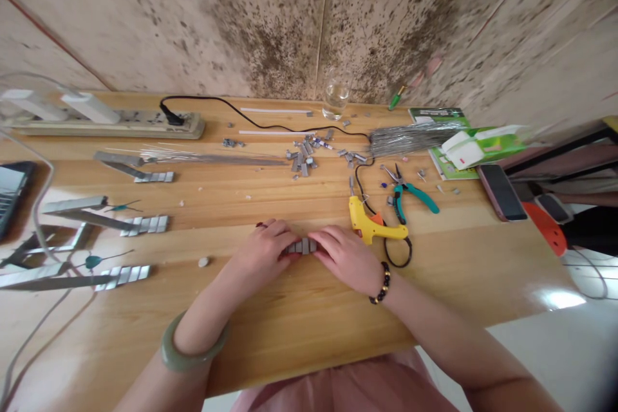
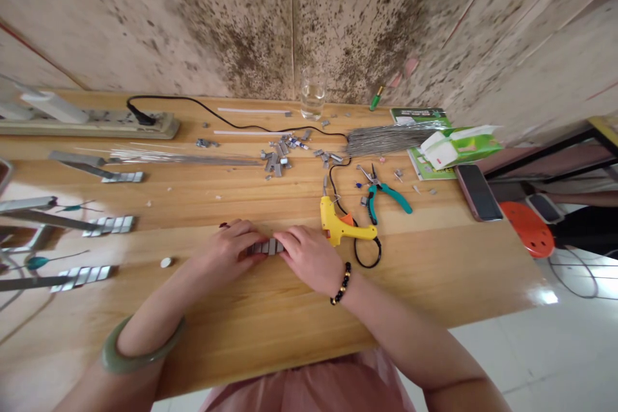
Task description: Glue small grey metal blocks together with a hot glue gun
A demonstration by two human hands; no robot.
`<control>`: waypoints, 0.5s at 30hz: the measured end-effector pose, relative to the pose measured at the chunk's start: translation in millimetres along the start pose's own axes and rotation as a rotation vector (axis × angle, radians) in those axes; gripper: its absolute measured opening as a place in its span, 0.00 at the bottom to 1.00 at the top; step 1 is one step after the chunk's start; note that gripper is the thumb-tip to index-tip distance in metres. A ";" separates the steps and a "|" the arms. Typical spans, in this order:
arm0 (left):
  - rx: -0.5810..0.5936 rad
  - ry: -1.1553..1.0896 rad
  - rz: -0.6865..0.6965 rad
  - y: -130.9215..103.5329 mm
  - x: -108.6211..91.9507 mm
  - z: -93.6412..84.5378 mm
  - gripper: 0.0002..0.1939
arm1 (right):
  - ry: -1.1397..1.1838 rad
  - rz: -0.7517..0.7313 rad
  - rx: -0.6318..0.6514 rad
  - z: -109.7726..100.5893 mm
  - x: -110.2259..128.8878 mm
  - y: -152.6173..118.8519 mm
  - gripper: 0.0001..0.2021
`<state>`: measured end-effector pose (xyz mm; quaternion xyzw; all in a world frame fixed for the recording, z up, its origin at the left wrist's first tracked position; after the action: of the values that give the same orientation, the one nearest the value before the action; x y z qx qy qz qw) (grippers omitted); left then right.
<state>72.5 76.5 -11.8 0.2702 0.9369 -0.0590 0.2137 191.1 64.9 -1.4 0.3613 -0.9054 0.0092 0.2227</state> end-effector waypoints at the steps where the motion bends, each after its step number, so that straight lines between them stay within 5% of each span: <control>1: 0.003 0.005 -0.003 0.1 -0.3 0.0 0.08 | 0.003 -0.001 0.002 0.2 -0.1 0.0 0.16; 15: 0.033 0.030 -0.044 2.5 -2.7 0.0 0.07 | 0.000 -0.023 -0.014 -0.4 2.0 1.2 0.16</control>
<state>75.8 77.3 -10.6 0.2537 0.9446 -0.0752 0.1940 189.2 64.6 0.0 0.3701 -0.9013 0.0006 0.2253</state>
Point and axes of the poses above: each hand's wrist, its own y-axis towards the middle knuckle, its own z-axis out of the palm, x = y × z, the point moved 8 cm from there along y, towards the middle knuckle, and after that the axes turned 3 degrees about -z, right-handed, at the moved point
